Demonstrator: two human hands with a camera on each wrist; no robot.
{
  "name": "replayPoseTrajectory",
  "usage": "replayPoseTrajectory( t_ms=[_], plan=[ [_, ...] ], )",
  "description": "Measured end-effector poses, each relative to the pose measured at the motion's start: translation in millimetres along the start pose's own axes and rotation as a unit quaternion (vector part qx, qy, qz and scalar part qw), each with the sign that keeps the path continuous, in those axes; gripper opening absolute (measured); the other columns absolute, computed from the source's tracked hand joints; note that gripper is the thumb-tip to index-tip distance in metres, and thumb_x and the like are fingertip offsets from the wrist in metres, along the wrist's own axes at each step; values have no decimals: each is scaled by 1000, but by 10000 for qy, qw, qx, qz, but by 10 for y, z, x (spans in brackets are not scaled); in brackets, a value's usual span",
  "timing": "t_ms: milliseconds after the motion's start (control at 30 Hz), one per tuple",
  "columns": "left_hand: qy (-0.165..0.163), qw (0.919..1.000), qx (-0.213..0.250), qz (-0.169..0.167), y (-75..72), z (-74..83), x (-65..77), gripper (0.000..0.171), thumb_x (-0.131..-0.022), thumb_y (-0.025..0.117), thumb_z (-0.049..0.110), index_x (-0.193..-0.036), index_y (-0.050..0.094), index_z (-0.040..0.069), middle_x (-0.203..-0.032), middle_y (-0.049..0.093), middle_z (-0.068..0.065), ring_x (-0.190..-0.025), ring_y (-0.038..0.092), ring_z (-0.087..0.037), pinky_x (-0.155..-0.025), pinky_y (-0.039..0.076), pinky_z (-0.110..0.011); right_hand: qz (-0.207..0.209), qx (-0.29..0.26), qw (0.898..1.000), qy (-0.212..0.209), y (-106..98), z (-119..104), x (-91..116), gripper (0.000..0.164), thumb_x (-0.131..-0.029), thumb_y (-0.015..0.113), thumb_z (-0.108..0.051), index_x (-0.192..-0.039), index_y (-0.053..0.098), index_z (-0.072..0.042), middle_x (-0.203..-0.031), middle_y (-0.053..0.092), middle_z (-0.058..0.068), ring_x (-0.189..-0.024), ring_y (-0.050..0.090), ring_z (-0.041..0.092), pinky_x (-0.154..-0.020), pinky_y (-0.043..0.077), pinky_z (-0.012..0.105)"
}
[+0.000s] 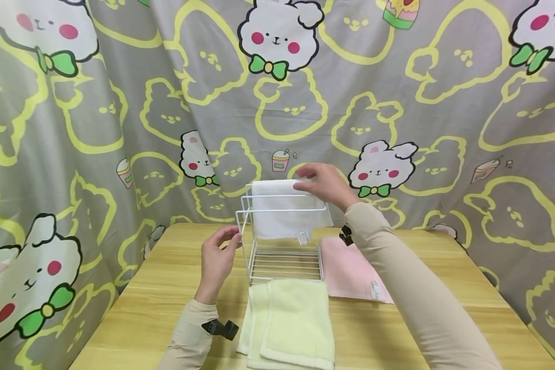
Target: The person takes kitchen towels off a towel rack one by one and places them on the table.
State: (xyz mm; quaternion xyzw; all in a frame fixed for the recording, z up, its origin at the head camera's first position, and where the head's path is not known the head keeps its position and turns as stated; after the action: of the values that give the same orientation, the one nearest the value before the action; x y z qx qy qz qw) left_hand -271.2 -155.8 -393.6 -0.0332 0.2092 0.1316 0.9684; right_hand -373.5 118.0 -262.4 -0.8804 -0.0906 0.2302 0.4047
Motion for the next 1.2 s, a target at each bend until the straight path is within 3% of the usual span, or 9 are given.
replayPoseTrajectory(
  t_ms=[200, 367, 433, 600, 667, 867, 1067, 1200],
  plan=[
    [11, 10000, 41, 1, -4, -7, 0, 18, -93, 70, -4, -110, 71, -10, -105, 71, -28, -88, 68, -8, -79, 65, -23, -131, 89, 9999, -11, 48, 6, -48, 35, -90, 80, -29, -120, 75, -12, -122, 74, 6, -116, 67, 22, -103, 56, 40],
    [33, 10000, 74, -13, 0, -4, 5, 17, -93, 70, -6, -109, 71, -9, -105, 70, -30, -86, 67, -6, -78, 65, -23, -337, 301, 9989, 93, 78, -31, -68, 33, -89, 81, -27, -118, 75, -13, -120, 74, 4, -107, 66, 22, -97, 57, 41],
    [25, 10000, 63, -20, 0, -6, 7, 17, -92, 70, -6, -109, 71, -9, -105, 70, -29, -87, 68, -7, -78, 66, -23, -400, 415, 9983, 104, 101, -42, -87, 34, -90, 81, -27, -119, 74, -12, -122, 73, 5, -108, 66, 23, -98, 57, 41],
    [42, 10000, 66, -15, -2, -6, 4, 16, -92, 71, -7, -108, 72, -9, -104, 71, -28, -92, 70, -25, -78, 66, -25, -446, 368, 9983, 1, 163, -73, -132, 31, -93, 77, -22, -120, 74, -7, -122, 74, 9, -110, 66, 25, -102, 55, 41],
    [52, 9999, 86, -8, -1, -1, 5, 16, -91, 70, -8, -108, 72, -9, -103, 70, -29, -94, 70, -30, -77, 66, -25, -419, 319, 9986, -27, 187, -78, -145, 29, -93, 76, -20, -118, 75, -6, -120, 74, 10, -109, 66, 25, -101, 56, 41],
    [16, 10000, 64, 0, 0, 4, 6, 16, -92, 70, -7, -107, 72, -9, -103, 71, -28, -90, 69, -20, -77, 66, -24, -182, 274, 9995, 23, 212, -95, -133, 23, -96, 73, -19, -116, 77, -8, -118, 75, 9, -109, 67, 25, -100, 57, 40],
    [14, 10000, 6, 4, -6, 1, 4, 15, -92, 71, -7, -107, 72, -8, -103, 71, -27, -92, 69, -25, -77, 66, -24, 83, 86, 9999, 44, 215, -92, -101, 23, -97, 73, -19, -117, 77, -9, -121, 74, 9, -116, 67, 26, -105, 55, 41],
    [-2, 10000, -27, -9, -7, 1, 5, 16, -93, 71, -4, -108, 72, -7, -104, 71, -27, -91, 69, -18, -78, 66, -23, 287, -13, 9996, 44, 214, -79, -87, 24, -97, 73, -20, -118, 77, -10, -123, 74, 9, -120, 66, 26, -108, 54, 42]
  ],
)
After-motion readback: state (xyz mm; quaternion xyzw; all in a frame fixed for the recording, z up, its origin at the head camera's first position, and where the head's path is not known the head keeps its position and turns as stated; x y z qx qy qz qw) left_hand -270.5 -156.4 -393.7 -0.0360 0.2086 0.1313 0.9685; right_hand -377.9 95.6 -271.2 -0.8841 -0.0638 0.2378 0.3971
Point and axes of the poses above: each hand's wrist, its own x-axis away from the middle knuckle, its own y-axis out of the palm, z = x × y, the point moved 2 cm from there along -x, towards the middle knuckle
